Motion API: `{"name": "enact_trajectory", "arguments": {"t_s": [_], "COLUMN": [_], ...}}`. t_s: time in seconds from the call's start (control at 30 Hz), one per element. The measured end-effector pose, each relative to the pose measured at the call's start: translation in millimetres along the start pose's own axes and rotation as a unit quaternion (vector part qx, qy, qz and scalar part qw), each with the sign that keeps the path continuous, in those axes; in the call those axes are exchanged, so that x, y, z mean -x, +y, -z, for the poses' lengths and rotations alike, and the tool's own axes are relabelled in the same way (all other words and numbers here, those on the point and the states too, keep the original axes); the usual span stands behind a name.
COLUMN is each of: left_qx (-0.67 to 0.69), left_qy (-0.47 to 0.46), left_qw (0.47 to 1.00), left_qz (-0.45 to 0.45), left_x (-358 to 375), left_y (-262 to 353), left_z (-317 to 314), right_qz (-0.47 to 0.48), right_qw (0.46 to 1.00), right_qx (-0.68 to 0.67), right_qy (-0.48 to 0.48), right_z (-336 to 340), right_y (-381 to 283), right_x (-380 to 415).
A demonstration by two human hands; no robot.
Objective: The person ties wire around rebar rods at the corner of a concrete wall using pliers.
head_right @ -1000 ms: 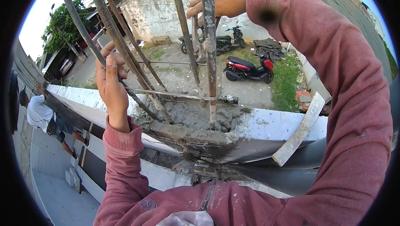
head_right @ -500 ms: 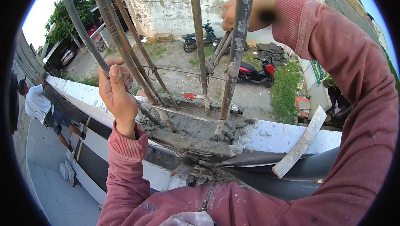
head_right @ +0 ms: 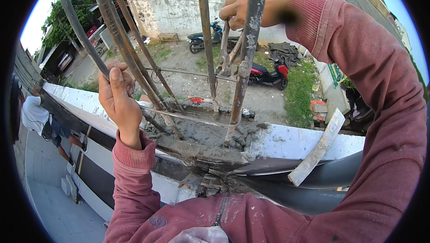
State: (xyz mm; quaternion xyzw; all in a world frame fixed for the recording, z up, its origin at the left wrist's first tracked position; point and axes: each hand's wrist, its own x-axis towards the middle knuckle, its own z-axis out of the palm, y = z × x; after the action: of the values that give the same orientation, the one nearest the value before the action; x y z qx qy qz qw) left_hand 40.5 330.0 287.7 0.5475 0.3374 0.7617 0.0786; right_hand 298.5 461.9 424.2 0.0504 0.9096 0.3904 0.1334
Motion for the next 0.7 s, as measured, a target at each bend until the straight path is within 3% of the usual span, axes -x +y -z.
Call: {"name": "enact_trajectory", "arguments": {"t_s": [0.1, 0.13, 0.23, 0.33, 0.47, 0.57, 0.7], "left_qx": [-0.003, -0.001, -0.001, -0.015, -0.013, -0.016, -0.012], "left_qy": [0.005, 0.007, 0.008, 0.007, 0.012, 0.012, 0.017], "left_qw": [1.0, 1.0, 1.0, 1.0, 1.0, 1.0, 1.0], "left_qz": [-0.009, -0.008, -0.007, -0.016, -0.014, -0.014, -0.017], "left_x": [0, -1, -1, -1, -1, 0, 0], "left_y": [-2, -2, -2, -2, -1, -3, -3], "left_z": [-1, -2, -2, -1, -2, -1, -2], "right_qz": [0.026, 0.014, 0.02, 0.006, 0.032, 0.05, 0.064], "right_qw": [0.992, 0.996, 0.998, 0.996, 0.996, 0.995, 0.997], "right_qx": [-0.028, -0.059, -0.045, -0.09, -0.08, -0.08, -0.036], "right_qy": [0.122, 0.058, 0.027, 0.019, 0.032, -0.039, -0.019], "right_z": [0, 4, 2, -12, -10, 6, 13], "right_y": [9, 9, 3, 8, 14, 19, 17], "right_x": [-5, -8, -15, -17, -22, -35, -37]}}
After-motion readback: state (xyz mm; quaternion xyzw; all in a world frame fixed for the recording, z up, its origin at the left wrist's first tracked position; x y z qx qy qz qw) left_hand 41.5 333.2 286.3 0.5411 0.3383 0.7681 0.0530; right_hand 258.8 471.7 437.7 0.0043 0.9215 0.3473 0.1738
